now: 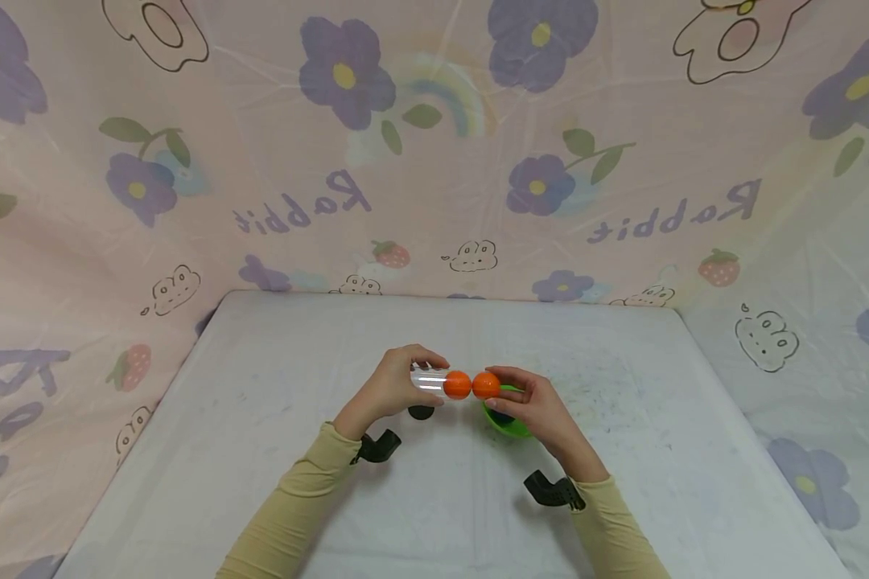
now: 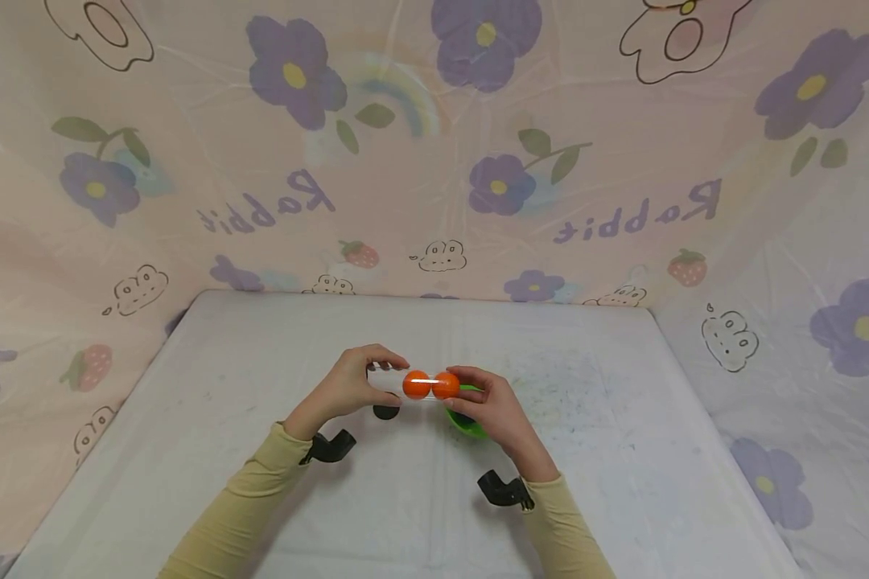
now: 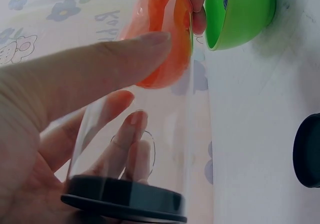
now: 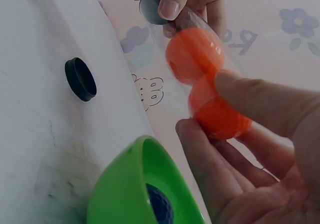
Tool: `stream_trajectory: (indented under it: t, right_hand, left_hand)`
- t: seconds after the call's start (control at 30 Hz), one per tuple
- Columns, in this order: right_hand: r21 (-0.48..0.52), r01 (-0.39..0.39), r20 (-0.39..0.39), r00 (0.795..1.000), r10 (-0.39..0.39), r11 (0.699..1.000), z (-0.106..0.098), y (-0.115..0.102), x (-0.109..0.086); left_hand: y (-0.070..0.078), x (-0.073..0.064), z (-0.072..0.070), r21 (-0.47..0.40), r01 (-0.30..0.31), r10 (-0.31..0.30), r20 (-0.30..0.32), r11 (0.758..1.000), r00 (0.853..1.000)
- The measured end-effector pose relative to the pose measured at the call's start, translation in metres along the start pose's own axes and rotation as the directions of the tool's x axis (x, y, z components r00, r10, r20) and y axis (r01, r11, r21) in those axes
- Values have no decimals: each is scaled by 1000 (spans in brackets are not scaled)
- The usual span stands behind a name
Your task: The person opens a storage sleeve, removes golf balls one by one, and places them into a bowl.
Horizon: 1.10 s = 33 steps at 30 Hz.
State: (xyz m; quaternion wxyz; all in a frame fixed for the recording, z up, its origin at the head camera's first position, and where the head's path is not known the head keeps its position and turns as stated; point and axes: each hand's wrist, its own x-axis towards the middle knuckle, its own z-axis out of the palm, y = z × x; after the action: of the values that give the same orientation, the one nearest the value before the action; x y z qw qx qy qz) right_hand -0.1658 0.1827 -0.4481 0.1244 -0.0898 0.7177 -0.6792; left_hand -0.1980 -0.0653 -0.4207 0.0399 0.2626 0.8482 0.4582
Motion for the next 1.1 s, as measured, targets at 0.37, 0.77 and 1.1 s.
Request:
stream_trajectory:
  t: [0.37,0.77,1.1]
  right_hand:
    - [-2,-3,26,1000,3,1000,-2,-6,-4]
    - [13,34,38,999,-34,999,-6,5,-2]
    - [30,12,17,1000,-12,999,-6,2,-3]
  left_hand:
    - [-3,0,0,3,-11,11,26,1000,1000]
    - [-6,-2,-3,-28,-26,27,33,999,999]
    - [-8,-4,-2,-59,-24,25,10,998,1000]
